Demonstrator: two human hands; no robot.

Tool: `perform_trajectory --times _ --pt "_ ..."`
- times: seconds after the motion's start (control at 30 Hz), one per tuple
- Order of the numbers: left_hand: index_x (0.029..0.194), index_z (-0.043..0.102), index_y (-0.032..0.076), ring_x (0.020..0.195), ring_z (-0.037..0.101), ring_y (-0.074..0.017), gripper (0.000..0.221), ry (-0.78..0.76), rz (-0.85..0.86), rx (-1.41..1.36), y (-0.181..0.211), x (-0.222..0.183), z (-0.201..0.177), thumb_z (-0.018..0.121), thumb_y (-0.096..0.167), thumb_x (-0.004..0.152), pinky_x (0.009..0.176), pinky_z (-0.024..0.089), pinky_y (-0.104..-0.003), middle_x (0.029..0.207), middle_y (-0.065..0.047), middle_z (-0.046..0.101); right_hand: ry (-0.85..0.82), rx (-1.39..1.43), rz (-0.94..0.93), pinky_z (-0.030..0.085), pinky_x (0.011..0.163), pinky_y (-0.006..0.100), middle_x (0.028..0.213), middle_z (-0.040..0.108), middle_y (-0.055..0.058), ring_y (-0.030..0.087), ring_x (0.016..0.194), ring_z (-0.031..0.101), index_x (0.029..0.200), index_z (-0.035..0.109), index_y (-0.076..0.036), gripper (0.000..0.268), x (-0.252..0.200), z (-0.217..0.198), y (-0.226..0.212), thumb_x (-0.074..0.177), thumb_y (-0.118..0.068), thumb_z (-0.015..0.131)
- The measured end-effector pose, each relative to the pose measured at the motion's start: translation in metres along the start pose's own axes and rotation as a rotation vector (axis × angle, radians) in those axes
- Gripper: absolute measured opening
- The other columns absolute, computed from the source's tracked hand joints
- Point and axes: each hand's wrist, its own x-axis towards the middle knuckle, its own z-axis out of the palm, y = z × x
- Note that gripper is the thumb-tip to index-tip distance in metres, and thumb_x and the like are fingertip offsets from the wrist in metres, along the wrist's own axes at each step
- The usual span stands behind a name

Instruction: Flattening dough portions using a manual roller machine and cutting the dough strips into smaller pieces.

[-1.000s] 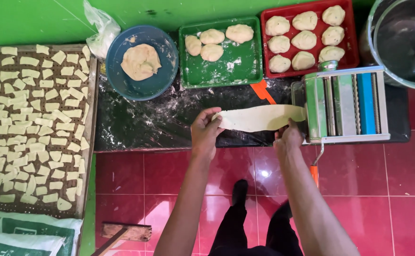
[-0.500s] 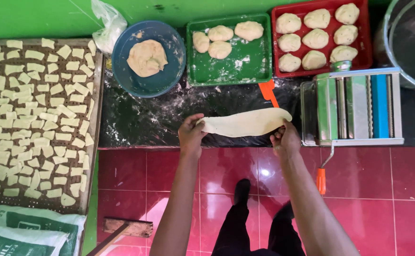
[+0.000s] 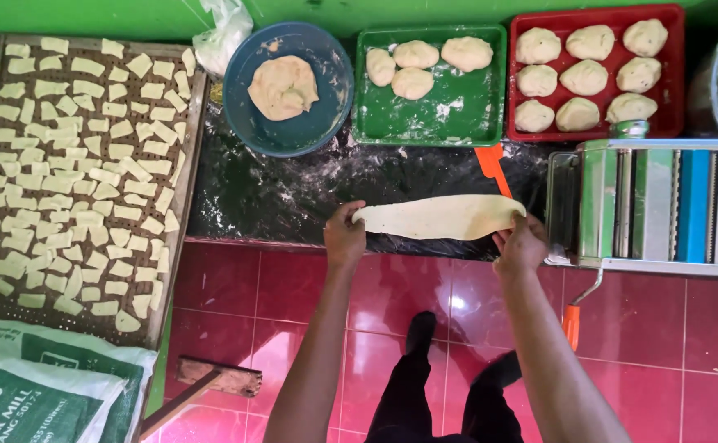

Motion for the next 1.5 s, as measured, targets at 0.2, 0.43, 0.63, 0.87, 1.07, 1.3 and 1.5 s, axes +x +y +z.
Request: perform_trajectory --times 0.2,0.43,0.63,0.87,1.07,1.3,1.5 --pt "0.117 0.075 0.010 0.091 0.075 -0.0241 0.035 0.097 0.216 0.159 -0.024 -0.004 0.001 0.064 -0.003 0.086 0.080 0.058 -0.033 0.106 -0.012 0.077 -0.084 -0.531 -0.820 0.050 0.071 0.028 0.085 0.069 0.006 0.010 0.077 0.060 0.107 0.072 0.002 0.018 -0.076 0.014 -0.021 0.107 -0.016 0.072" --pt "0.114 0.075 0.010 0.095 0.076 -0.0215 0.029 0.157 0.139 0.044 -0.038 -0.009 -0.010 0.066 0.001 0.088 0.077 0.060 -0.033 0.110 -0.012 0.075 -0.335 -0.559 -1.046 0.056 0.076 0.032 0.095 0.073 0.012 0.014 0.083 0.067 0.112 0.070 0.004 0.018 -0.163 0.075 0.003 0.105 -0.013 0.070" --pt "0.109 0.078 0.009 0.088 0.077 -0.0178 0.020 0.177 0.056 -0.029 -0.047 -0.010 -0.014 0.069 0.011 0.091 0.078 0.058 -0.031 0.097 -0.011 0.079 -0.566 -0.768 -0.996 0.058 0.074 0.039 0.106 0.073 0.020 0.030 0.087 0.072 0.118 0.070 0.000 0.023 -0.191 0.113 0.074 0.099 -0.014 0.068" --pt "0.102 0.077 0.006 0.084 0.078 -0.0213 0.021 0.198 -0.012 -0.013 -0.031 0.002 -0.001 0.075 0.018 0.085 0.076 0.060 -0.034 0.089 -0.011 0.078 -0.517 -0.958 -0.976 0.059 0.079 0.043 0.110 0.073 0.021 0.033 0.094 0.074 0.119 0.070 -0.001 0.026 -0.153 0.074 0.059 0.095 -0.010 0.065" --pt "0.099 0.073 0.004 0.081 0.077 -0.0269 0.027 0.210 -0.127 0.144 -0.035 0.018 0.012 0.082 0.019 0.078 0.076 0.059 -0.039 0.085 -0.013 0.078 -0.335 -0.968 -0.843 0.057 0.077 0.041 0.103 0.072 0.021 0.030 0.089 0.072 0.117 0.069 0.002 0.030 -0.084 0.054 0.054 0.093 -0.014 0.071" --pt "0.093 0.080 0.006 0.085 0.077 -0.0248 0.023 0.135 -0.196 0.228 -0.064 0.033 0.021 0.081 0.021 0.075 0.078 0.059 -0.038 0.089 -0.012 0.079 -0.453 -0.843 -0.610 0.055 0.076 0.033 0.096 0.076 0.014 0.020 0.086 0.073 0.117 0.070 0.001 0.030 -0.066 0.054 0.058 0.091 -0.016 0.070" --pt "0.102 0.073 0.000 0.078 0.063 -0.0133 0.018 -0.008 -0.205 -0.441 -0.080 0.032 0.028 0.075 0.009 0.087 0.069 0.051 -0.031 0.088 -0.004 0.071 -0.469 -0.772 -0.573 0.054 0.075 0.031 0.095 0.076 0.012 0.017 0.085 0.070 0.118 0.071 0.000 0.028 -0.065 0.052 0.059 0.095 -0.014 0.064"
